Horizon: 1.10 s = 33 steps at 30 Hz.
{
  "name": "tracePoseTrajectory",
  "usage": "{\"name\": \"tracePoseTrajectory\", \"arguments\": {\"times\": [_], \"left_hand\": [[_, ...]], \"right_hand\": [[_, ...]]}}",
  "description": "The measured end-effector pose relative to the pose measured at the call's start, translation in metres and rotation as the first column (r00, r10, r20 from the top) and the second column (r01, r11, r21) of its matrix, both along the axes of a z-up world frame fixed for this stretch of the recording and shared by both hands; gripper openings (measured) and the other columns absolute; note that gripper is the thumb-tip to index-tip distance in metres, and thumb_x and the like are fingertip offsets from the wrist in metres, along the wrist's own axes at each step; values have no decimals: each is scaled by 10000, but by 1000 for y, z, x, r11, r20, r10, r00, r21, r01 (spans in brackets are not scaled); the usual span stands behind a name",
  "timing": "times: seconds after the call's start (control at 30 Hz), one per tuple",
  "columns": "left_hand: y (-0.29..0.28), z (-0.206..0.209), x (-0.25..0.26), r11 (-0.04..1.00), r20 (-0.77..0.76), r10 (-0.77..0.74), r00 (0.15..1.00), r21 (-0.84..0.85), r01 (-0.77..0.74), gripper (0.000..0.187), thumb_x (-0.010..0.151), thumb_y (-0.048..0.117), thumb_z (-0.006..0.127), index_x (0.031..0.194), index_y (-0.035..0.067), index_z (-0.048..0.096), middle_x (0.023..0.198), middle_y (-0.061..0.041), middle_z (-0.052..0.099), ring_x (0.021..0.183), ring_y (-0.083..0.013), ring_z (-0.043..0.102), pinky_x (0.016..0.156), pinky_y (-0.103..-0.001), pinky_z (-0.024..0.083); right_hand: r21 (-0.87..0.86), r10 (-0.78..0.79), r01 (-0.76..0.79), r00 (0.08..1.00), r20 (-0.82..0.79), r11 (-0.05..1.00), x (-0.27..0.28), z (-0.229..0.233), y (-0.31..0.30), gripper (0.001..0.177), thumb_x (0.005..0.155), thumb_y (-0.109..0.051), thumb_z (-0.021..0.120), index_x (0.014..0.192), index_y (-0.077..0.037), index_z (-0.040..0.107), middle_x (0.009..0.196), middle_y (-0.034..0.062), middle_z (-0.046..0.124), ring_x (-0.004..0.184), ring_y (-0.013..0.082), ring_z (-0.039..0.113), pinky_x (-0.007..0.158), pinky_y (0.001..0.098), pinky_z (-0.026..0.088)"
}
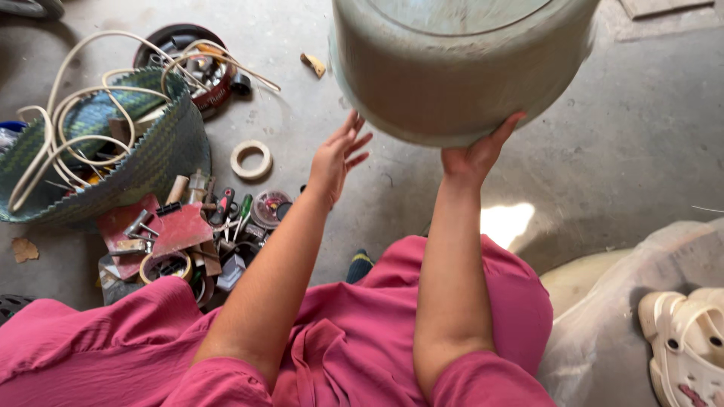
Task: The person sits on the floor and empties a bucket of mixed tools and supplies, placing each item on the floor one by one. Items include a grater, hacksaw, tape rolls, a hammer, screwdrivers, and small hardware pieces. The bucket is emptied and set aside by the end.
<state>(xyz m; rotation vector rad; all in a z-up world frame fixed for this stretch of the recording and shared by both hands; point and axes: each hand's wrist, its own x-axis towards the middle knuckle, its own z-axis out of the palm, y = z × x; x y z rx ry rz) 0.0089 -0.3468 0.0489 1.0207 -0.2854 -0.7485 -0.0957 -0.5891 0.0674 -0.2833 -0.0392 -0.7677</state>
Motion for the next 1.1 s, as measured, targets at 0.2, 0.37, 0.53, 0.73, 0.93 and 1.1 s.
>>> {"name": "tracePoseTrajectory", "arguments": {"times": [0.2, 0.37, 0.53, 0.73, 0.93, 1.1], "left_hand": [[8, -29, -17, 983, 185, -104, 977, 171, 73, 768, 979, 438, 539, 1638, 176, 246, 1657, -26, 362, 1399, -236, 499, 1043, -397, 445], [43, -82, -36, 865, -51, -110, 993, 488, 121, 907, 900, 512, 594, 1627, 147, 192, 1575, -74, 468, 1369, -276, 487, 990, -424, 461], [84, -106, -39, 796, -74, -139, 987, 585, 156, 939, 883, 587, 613, 1629, 138, 262, 1558, -67, 485, 1354, -246, 512, 989, -408, 481], [121, -119, -37, 805, -57, -85, 995, 585, 102, 908, 865, 583, 631, 1600, 134, 340, 1509, -83, 565, 1298, -260, 553, 955, -420, 494], [169, -129, -42, 826, -96, 7, 995, 562, 49, 899, 860, 591, 648, 1596, 154, 374, 1492, -81, 563, 1271, -233, 562, 933, -411, 502], [206, -131, -43, 840, -149, 84, 985, 542, 10, 897, 848, 595, 640, 1591, 165, 376, 1526, -26, 532, 1274, -238, 551, 937, -407, 498]], "right_hand": [[1, -20, 20, 996, -88, 1000, -2, -59, -1, 821, 918, -610, 613, 1582, -202, 356, 1653, 40, 358, 1505, 322, 375, 1281, 537, 319], [297, -28, 331, 708, -706, 896, -5, -156, 24, 829, 945, -632, 531, 1573, -115, 375, 1636, 87, 390, 1470, 352, 411, 1199, 579, 330], [191, -109, 491, 519, -848, 850, -19, -196, 36, 921, 903, -714, 501, 1546, -60, 419, 1592, 141, 480, 1411, 424, 524, 1119, 690, 422], [300, 14, 352, 628, -778, 887, -5, -184, 21, 941, 836, -741, 546, 1542, -128, 438, 1596, 92, 488, 1417, 403, 500, 1087, 733, 366], [179, -2, 314, 498, -867, 932, -24, -171, 53, 962, 860, -814, 450, 1609, -223, 328, 1682, 51, 315, 1503, 336, 304, 1154, 692, 186], [121, -39, 281, 505, -862, 952, -27, -149, 72, 941, 820, -832, 450, 1560, -253, 407, 1616, 0, 444, 1469, 289, 442, 1168, 630, 350]]}}
